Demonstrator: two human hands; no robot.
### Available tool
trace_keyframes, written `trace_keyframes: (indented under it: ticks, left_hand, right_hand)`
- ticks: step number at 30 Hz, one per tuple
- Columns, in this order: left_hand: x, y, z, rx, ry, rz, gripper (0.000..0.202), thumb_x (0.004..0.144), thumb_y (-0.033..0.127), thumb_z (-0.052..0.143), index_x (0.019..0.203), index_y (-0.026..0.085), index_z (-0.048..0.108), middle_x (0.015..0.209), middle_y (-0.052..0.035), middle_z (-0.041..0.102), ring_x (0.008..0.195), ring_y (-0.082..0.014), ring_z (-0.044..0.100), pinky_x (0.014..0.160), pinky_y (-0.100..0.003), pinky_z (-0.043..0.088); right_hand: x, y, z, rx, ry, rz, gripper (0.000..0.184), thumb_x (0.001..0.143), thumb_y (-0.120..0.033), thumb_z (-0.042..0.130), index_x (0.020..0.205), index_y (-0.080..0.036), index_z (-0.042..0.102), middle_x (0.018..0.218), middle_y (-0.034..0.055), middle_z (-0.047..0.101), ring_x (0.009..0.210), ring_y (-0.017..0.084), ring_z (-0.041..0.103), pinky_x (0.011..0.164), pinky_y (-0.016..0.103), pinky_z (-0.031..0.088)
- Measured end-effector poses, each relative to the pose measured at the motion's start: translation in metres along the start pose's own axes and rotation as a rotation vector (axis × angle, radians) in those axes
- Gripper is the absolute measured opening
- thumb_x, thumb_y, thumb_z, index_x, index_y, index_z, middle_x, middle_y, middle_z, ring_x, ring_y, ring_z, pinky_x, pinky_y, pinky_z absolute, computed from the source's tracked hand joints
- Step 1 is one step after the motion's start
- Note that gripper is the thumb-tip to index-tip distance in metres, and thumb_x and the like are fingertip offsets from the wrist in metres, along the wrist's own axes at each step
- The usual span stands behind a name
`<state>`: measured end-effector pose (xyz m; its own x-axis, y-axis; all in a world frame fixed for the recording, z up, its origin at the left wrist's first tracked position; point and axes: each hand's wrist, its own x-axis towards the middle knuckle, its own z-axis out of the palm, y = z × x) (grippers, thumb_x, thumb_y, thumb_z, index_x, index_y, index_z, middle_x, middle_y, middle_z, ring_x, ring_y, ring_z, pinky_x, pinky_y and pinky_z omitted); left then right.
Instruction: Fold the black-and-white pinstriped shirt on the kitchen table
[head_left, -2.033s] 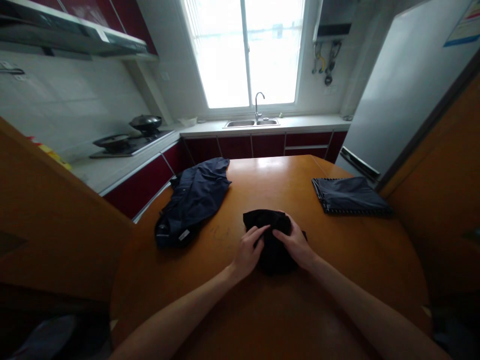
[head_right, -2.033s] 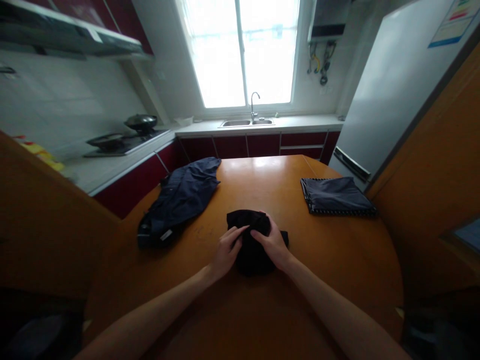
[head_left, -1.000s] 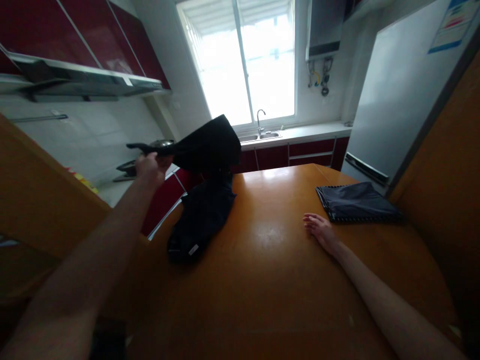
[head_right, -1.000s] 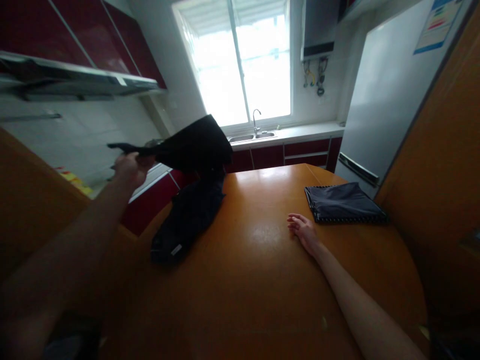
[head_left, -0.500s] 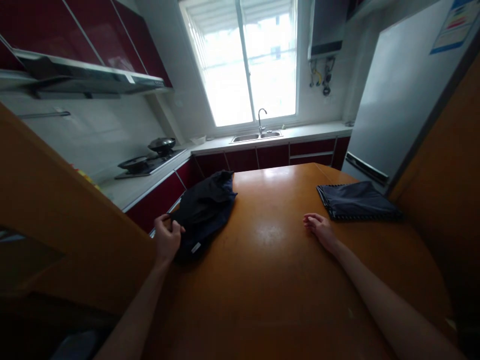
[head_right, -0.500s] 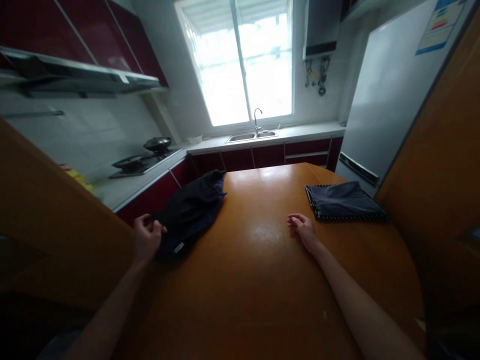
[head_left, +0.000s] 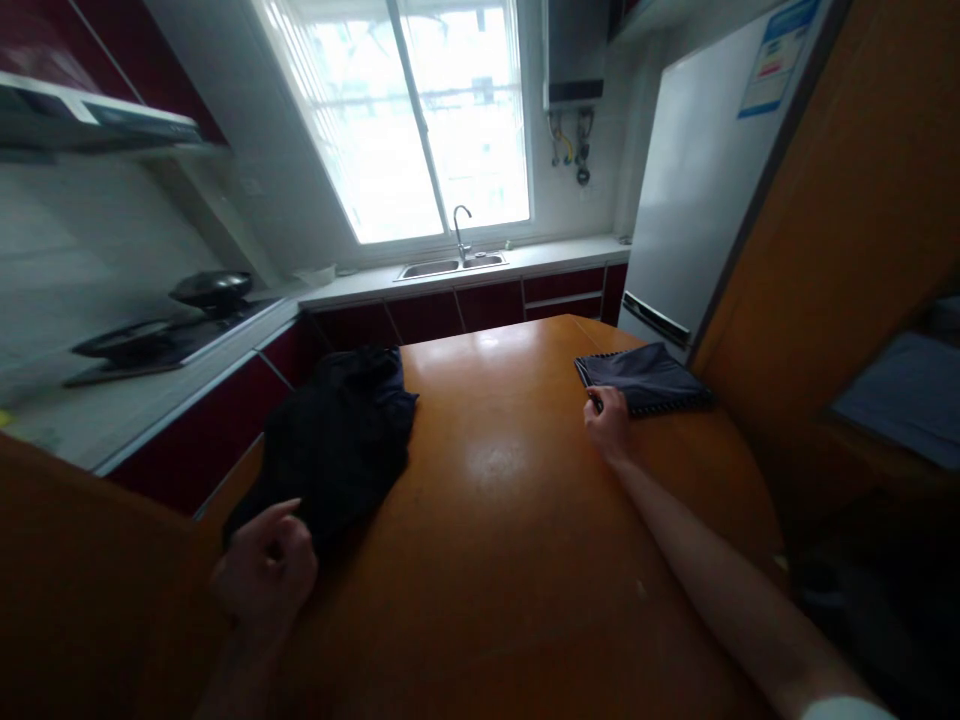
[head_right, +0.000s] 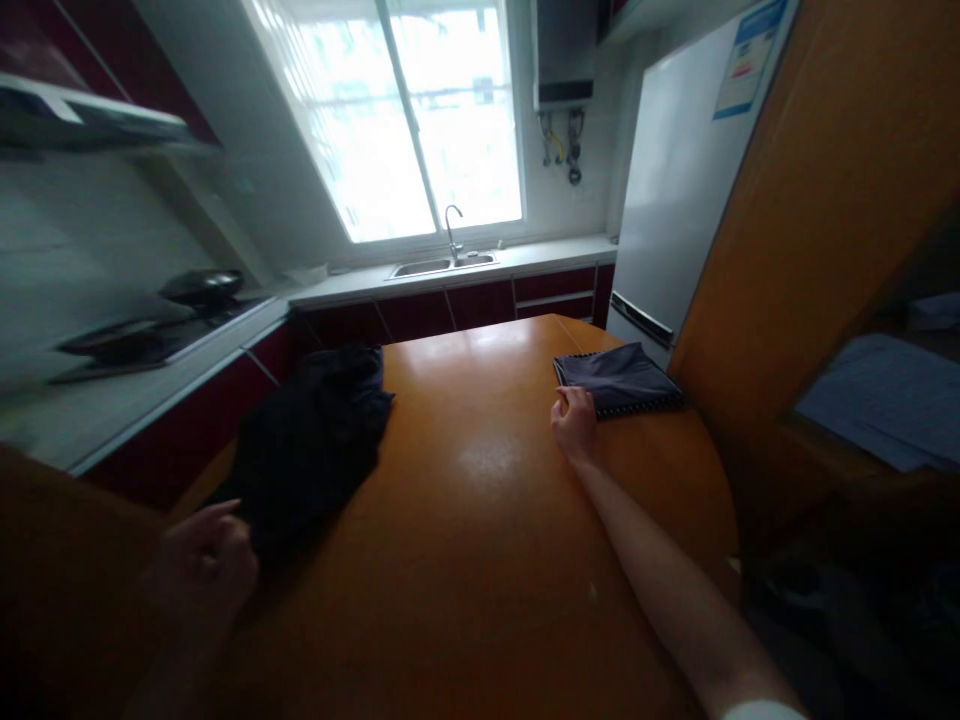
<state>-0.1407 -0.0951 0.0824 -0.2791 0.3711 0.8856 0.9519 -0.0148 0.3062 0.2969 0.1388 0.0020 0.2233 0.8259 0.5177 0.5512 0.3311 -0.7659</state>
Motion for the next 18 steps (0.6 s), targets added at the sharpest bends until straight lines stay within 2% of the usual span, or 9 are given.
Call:
trace_keyframes:
  ticks: [1, 3, 5, 7, 10, 12, 14, 16, 18]
  left_hand:
    - [-0.003, 0.006, 0.005, -0.052, -0.119, 0.016, 0.018, 0.083, 0.036, 0.059, 0.097, 0.028, 0.068, 0.063, 0.0038, 0.063, 0.042, -0.0142, 0.051, 0.045, -0.026, 0.043]
    - [-0.008, 0.019, 0.018, -0.15, -0.357, 0.018, 0.02, 0.086, 0.035, 0.056, 0.098, 0.025, 0.069, 0.057, 0.0056, 0.06, 0.038, -0.0113, 0.048, 0.042, -0.022, 0.039]
    - [-0.016, 0.028, 0.032, -0.239, -0.546, 0.005, 0.02, 0.088, 0.033, 0.054, 0.096, 0.023, 0.07, 0.054, 0.006, 0.059, 0.038, -0.0108, 0.049, 0.042, -0.02, 0.039]
    - [-0.026, 0.035, 0.043, -0.319, -0.676, 0.023, 0.023, 0.089, 0.032, 0.051, 0.094, 0.022, 0.071, 0.055, 0.005, 0.06, 0.041, -0.0111, 0.052, 0.044, -0.019, 0.042]
    - [-0.043, 0.039, 0.054, -0.398, -0.797, 0.067, 0.026, 0.091, 0.031, 0.05, 0.096, 0.021, 0.073, 0.063, 0.0022, 0.067, 0.046, -0.0115, 0.057, 0.049, -0.019, 0.046]
    - [-0.053, 0.041, 0.057, -0.418, -0.847, 0.069, 0.025, 0.092, 0.03, 0.05, 0.097, 0.021, 0.073, 0.067, 0.0013, 0.069, 0.049, -0.012, 0.059, 0.052, -0.02, 0.048]
    - [-0.059, 0.045, 0.06, -0.431, -0.87, 0.045, 0.024, 0.095, 0.03, 0.051, 0.102, 0.022, 0.072, 0.072, 0.0006, 0.071, 0.052, -0.0129, 0.062, 0.054, -0.021, 0.051]
    - [-0.062, 0.051, 0.06, -0.462, -0.86, 0.048, 0.025, 0.096, 0.032, 0.054, 0.114, 0.023, 0.069, 0.089, -0.0026, 0.075, 0.068, -0.0153, 0.07, 0.065, -0.024, 0.057]
    - [-0.064, 0.061, 0.058, -0.491, -0.855, 0.121, 0.039, 0.095, 0.035, 0.061, 0.133, 0.025, 0.06, 0.121, -0.0086, 0.07, 0.101, -0.0207, 0.071, 0.087, -0.032, 0.059]
  right_hand:
    - [0.007, 0.008, -0.008, -0.145, 0.043, -0.021, 0.034, 0.084, -0.025, 0.056, 0.115, -0.017, 0.069, 0.123, 0.0178, 0.064, 0.119, 0.032, 0.052, 0.102, 0.047, 0.039]
    - [0.016, 0.025, -0.023, -0.363, 0.074, 0.025, 0.04, 0.084, -0.026, 0.06, 0.123, -0.017, 0.066, 0.131, 0.0195, 0.059, 0.124, 0.035, 0.047, 0.102, 0.05, 0.035]
    - [0.021, 0.042, -0.033, -0.477, 0.063, 0.101, 0.032, 0.086, -0.029, 0.061, 0.115, -0.018, 0.07, 0.125, 0.0187, 0.061, 0.117, 0.034, 0.049, 0.097, 0.048, 0.035]
    - [0.023, 0.052, -0.038, -0.521, 0.041, 0.127, 0.021, 0.089, -0.029, 0.056, 0.099, -0.019, 0.072, 0.113, 0.0165, 0.065, 0.107, 0.031, 0.052, 0.092, 0.045, 0.036]
    - [0.027, 0.05, -0.038, -0.471, 0.041, 0.098, 0.02, 0.091, -0.023, 0.051, 0.084, -0.019, 0.069, 0.101, 0.015, 0.066, 0.098, 0.028, 0.055, 0.086, 0.04, 0.037]
    - [0.026, 0.036, -0.035, -0.333, 0.02, 0.051, 0.018, 0.09, -0.022, 0.051, 0.08, -0.02, 0.065, 0.094, 0.0138, 0.065, 0.092, 0.027, 0.056, 0.082, 0.038, 0.039]
    - [0.016, 0.012, -0.029, -0.142, -0.053, -0.026, 0.016, 0.09, -0.022, 0.052, 0.079, -0.021, 0.063, 0.088, 0.0108, 0.065, 0.085, 0.025, 0.056, 0.079, 0.036, 0.041]
    - [-0.009, -0.024, -0.018, 0.06, -0.203, -0.137, 0.015, 0.091, -0.024, 0.053, 0.081, -0.023, 0.063, 0.083, 0.007, 0.064, 0.079, 0.023, 0.057, 0.075, 0.034, 0.041]
    - [-0.047, -0.065, -0.006, 0.262, -0.476, -0.297, 0.014, 0.093, -0.026, 0.055, 0.084, -0.024, 0.065, 0.083, 0.0044, 0.065, 0.077, 0.021, 0.057, 0.073, 0.032, 0.043]
